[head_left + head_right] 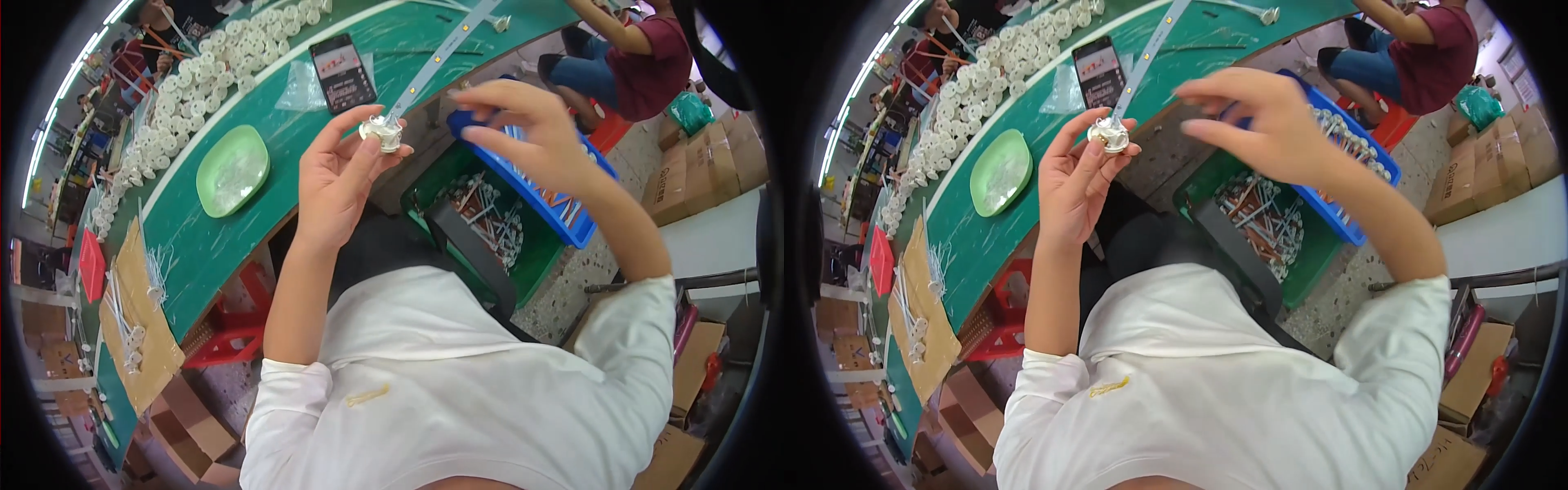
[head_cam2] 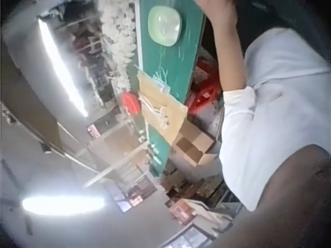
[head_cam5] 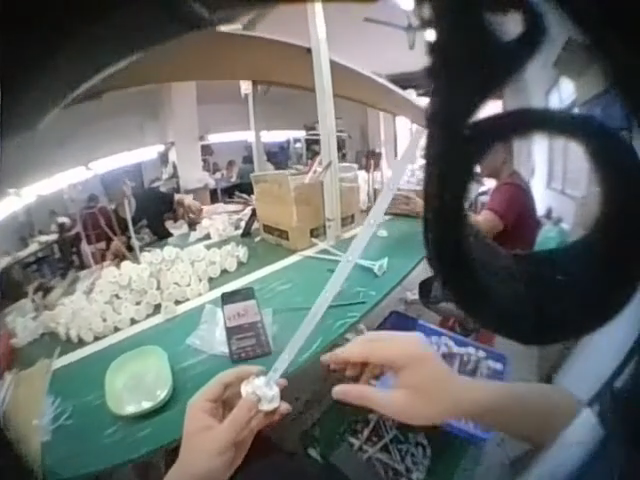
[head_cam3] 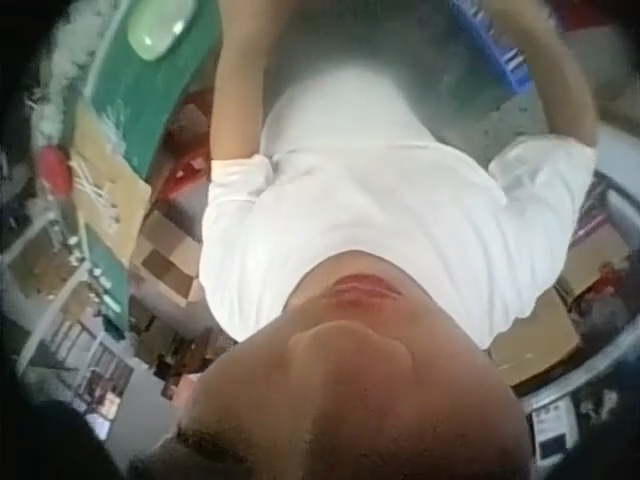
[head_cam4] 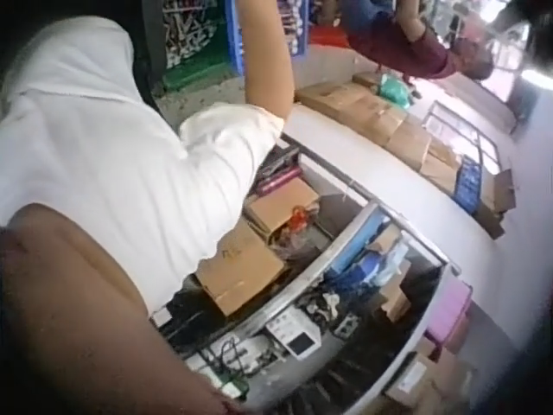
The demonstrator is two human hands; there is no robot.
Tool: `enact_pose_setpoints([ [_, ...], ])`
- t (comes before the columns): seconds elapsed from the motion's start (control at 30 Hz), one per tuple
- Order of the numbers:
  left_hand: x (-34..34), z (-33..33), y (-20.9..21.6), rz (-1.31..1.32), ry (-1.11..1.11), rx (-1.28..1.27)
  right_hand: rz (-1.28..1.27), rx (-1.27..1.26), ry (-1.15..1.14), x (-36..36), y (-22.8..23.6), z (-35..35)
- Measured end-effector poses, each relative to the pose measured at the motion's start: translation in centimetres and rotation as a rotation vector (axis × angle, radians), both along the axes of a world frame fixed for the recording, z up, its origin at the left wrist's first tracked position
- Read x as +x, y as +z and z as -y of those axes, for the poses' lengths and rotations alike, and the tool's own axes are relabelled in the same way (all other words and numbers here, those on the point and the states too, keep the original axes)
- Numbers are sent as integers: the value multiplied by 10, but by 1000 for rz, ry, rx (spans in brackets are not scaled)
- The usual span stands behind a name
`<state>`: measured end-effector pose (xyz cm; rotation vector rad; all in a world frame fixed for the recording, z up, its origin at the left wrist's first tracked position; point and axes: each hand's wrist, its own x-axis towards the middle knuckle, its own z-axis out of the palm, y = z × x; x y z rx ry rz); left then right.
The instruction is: Assembling LED light strips by attaching plastic circular bases and connecting wires.
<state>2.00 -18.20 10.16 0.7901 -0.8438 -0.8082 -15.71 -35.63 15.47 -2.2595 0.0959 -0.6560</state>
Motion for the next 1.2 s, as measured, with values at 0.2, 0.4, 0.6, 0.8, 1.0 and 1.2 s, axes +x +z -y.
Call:
enact_pose_setpoints([
  [0.2,-23,14,10,-162,-13,-151,270,594,82,44,-21,-28],
  [0.4,-37,17,2,-194,47,-168,456,772,83,48,-42,-43],
  [0.6,-45,16,-22,21,298,-127,531,596,-206,53,-63,-71],
  [0.8,-38,14,-30,14,259,-112,463,1091,75,53,-86,-56],
  [1.0,-36,17,-26,35,238,-139,373,1043,75,43,-76,-34],
  [1.2,-21,15,-32,47,304,-147,418,818,-192,-40,-46,82],
])
